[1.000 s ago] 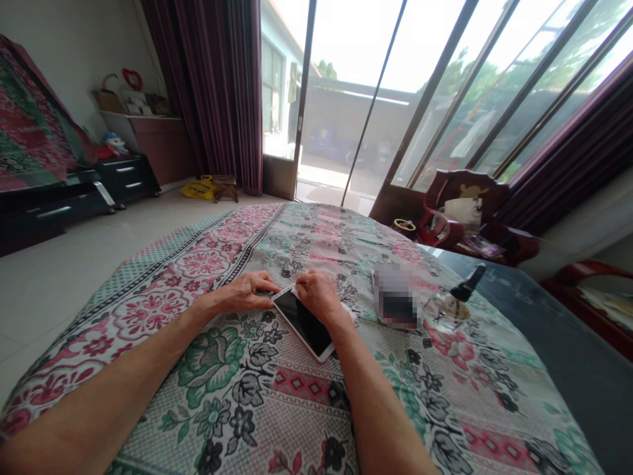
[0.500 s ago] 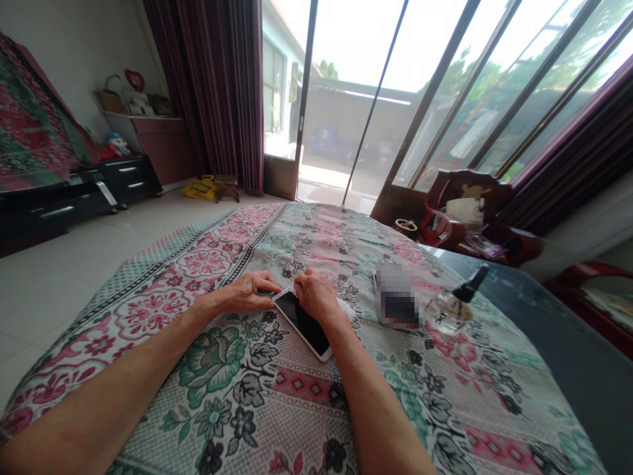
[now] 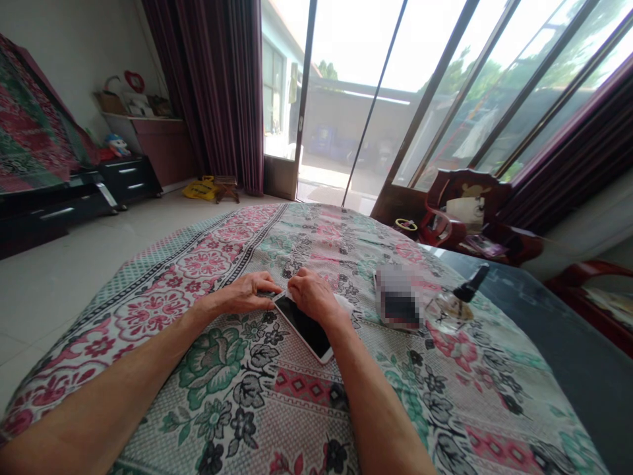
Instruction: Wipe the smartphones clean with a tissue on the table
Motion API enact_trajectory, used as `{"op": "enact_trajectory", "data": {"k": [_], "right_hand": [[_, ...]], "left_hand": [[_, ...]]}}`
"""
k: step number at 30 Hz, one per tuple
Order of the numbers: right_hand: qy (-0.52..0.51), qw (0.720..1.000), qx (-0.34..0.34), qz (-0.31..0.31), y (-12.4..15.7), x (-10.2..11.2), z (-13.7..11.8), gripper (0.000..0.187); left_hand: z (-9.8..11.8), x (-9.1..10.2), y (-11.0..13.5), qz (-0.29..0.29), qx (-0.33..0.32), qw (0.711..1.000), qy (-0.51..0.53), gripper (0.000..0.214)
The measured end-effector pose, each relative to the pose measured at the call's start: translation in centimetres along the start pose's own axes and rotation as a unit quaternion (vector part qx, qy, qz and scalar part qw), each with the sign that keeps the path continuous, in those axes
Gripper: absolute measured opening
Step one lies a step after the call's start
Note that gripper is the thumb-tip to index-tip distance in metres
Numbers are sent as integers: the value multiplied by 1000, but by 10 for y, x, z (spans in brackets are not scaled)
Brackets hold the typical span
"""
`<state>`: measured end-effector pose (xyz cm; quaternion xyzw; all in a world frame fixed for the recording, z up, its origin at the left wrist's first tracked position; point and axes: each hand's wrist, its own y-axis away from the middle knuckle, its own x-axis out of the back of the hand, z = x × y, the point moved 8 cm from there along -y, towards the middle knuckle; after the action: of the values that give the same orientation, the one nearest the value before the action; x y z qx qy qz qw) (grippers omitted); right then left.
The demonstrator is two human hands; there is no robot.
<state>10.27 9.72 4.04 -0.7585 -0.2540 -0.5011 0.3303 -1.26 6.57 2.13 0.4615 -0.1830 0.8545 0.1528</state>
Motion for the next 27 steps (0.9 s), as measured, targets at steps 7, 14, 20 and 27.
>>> {"op": "enact_trajectory", "data": {"k": [7, 14, 20, 27], "right_hand": [[-91, 986, -126, 61, 10, 13, 58, 24], [-137, 981, -134, -24, 12, 7, 54, 23], [-179, 970, -145, -83, 20, 2, 48, 20], [-239, 951, -148, -127, 47, 10, 44, 20]], "left_hand": [[3, 1, 0, -4, 22, 1000, -20, 28], [5, 3, -1, 11, 31, 999, -26, 19], [3, 2, 0, 3, 22, 1000, -21, 21], [5, -3, -3, 30, 22, 999, -11, 25]]}}
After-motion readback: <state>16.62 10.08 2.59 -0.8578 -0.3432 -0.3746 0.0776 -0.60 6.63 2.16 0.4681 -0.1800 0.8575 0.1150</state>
